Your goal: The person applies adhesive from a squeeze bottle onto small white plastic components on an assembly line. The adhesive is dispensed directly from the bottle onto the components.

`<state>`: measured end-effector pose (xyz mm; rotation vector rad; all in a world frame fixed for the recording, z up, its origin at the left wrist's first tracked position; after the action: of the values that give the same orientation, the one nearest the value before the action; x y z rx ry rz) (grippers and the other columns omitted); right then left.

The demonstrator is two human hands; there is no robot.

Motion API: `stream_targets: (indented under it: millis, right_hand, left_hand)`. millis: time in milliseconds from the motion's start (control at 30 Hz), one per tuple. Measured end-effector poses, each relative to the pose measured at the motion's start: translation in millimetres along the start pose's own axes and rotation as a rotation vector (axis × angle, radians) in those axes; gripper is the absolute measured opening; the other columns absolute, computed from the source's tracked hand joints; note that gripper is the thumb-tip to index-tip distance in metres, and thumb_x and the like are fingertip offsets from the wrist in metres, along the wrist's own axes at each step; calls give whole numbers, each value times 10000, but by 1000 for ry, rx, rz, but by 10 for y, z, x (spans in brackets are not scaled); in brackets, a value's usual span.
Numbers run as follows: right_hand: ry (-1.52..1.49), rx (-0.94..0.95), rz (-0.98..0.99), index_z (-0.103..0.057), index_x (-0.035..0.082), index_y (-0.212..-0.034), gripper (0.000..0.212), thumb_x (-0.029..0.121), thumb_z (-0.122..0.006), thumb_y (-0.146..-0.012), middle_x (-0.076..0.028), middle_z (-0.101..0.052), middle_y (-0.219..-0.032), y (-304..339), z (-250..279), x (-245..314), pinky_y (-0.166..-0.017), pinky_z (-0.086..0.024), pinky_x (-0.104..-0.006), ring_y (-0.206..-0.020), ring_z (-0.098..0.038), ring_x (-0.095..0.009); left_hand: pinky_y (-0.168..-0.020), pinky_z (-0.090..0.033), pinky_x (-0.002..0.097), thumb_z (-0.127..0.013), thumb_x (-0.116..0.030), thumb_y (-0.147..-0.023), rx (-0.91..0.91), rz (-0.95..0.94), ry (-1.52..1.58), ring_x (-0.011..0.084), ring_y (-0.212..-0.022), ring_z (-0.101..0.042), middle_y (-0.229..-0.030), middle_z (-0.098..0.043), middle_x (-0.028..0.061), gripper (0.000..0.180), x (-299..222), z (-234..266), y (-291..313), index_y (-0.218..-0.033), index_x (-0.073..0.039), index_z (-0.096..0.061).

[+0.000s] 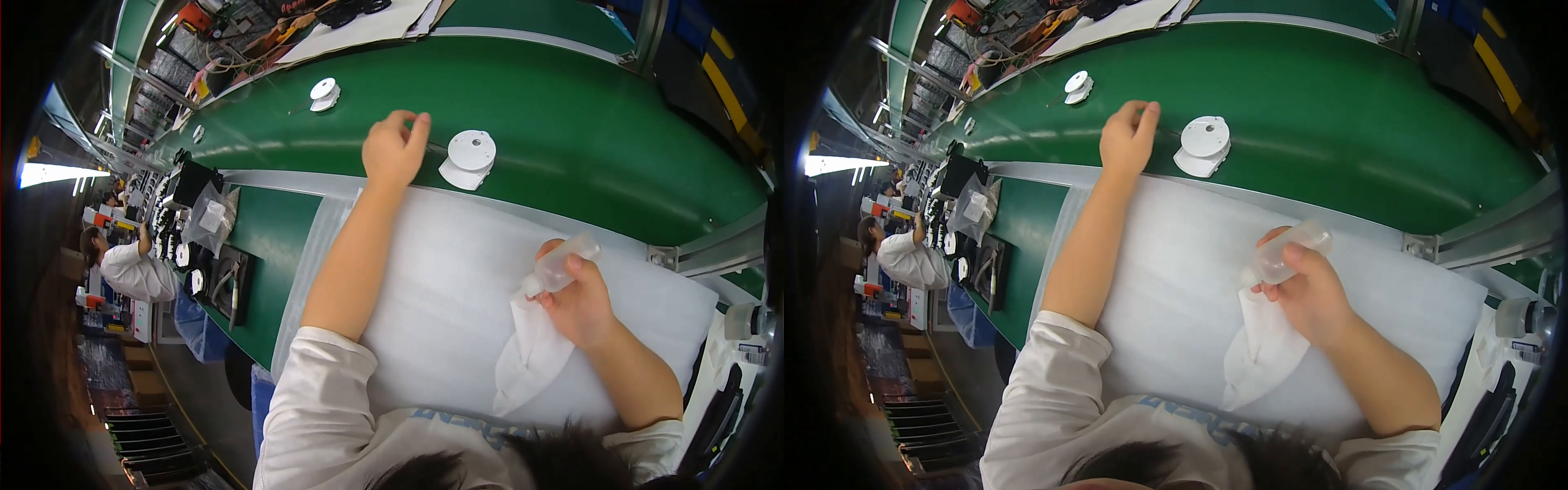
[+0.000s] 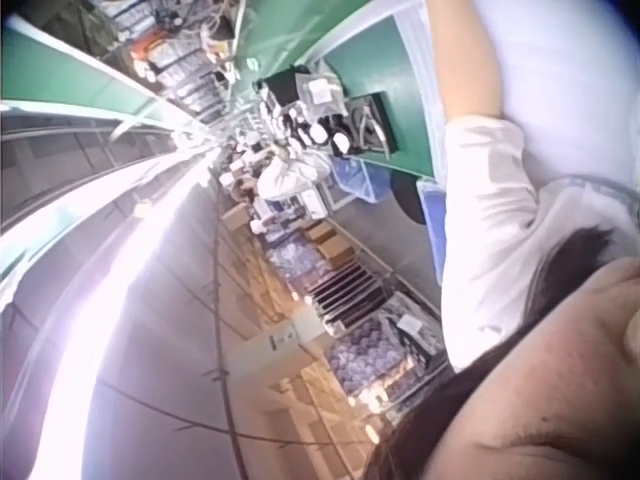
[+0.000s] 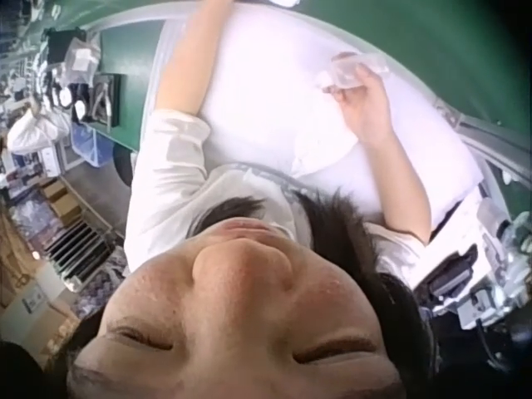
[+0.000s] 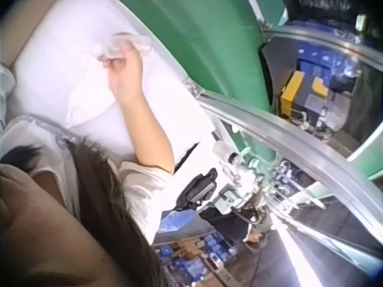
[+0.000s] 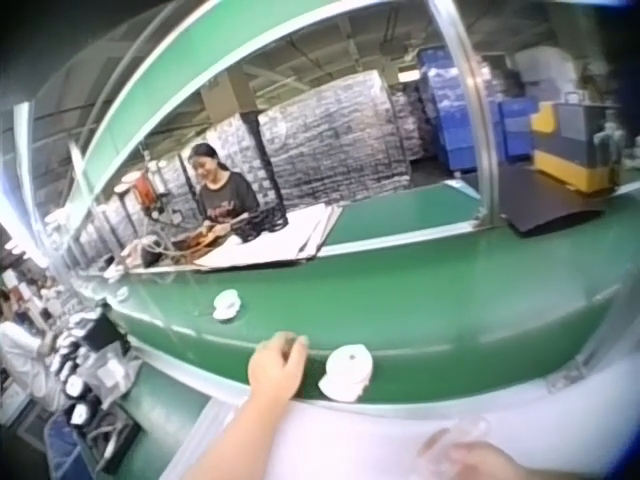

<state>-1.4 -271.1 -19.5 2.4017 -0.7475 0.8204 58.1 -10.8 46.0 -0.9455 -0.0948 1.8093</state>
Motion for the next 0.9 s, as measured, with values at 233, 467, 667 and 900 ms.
stream_targets:
  millis: [233, 467, 667, 900]
  right_hand:
    - [22, -18, 17, -506, 81, -937, 329, 350, -537, -750, -32, -498, -778, -15, -3, 46, -686, -404, -293, -631, -440, -121]
    - [-13, -6, -5, -503, 73, -937, 309, 329, -529, -766, -30, -498, -785, -3, -14, 43, -706, -401, -300, -655, -445, -115]
    - [1, -34, 5, -503, 73, -915, 330, 350, -546, -742, -38, -504, -825, -24, 9, 14, -596, -413, -270, -651, -497, -192]
    - [-7, -43, 6, -505, 71, -922, 333, 348, -542, -741, -44, -508, -831, -31, -4, 13, -587, -411, -265, -671, -509, -200]
  left_hand:
    - [-707, -374, 379, -509, -326, -776, -231, 261, 28, 234, -741, -527, -655, -580, 49, 264, 592, 99, -88, -830, -82, -596]
    - [-838, -302, 398, -482, -305, -770, -75, 380, -166, 243, -926, -482, -799, -598, 57, 329, 585, 37, -94, -979, -58, -536]
    - [-874, -274, 437, -507, -324, -752, -129, 322, -326, 284, -1033, -414, -1034, -516, 130, 432, 622, -63, -135, -1063, -27, -469]
    - [-910, -242, 472, -518, -350, -738, -109, 200, -368, 293, -1120, -342, -1134, -454, 141, 507, 561, -150, -193, -1115, -21, -440]
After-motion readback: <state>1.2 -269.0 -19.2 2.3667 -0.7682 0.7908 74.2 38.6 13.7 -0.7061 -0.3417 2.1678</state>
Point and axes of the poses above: each hand's wrist, its own y-axis away from the middle knuckle, its own z-axis out of the back of the hand, x = y × z, the point moved 10 cm from there along -y, towards the middle knuckle
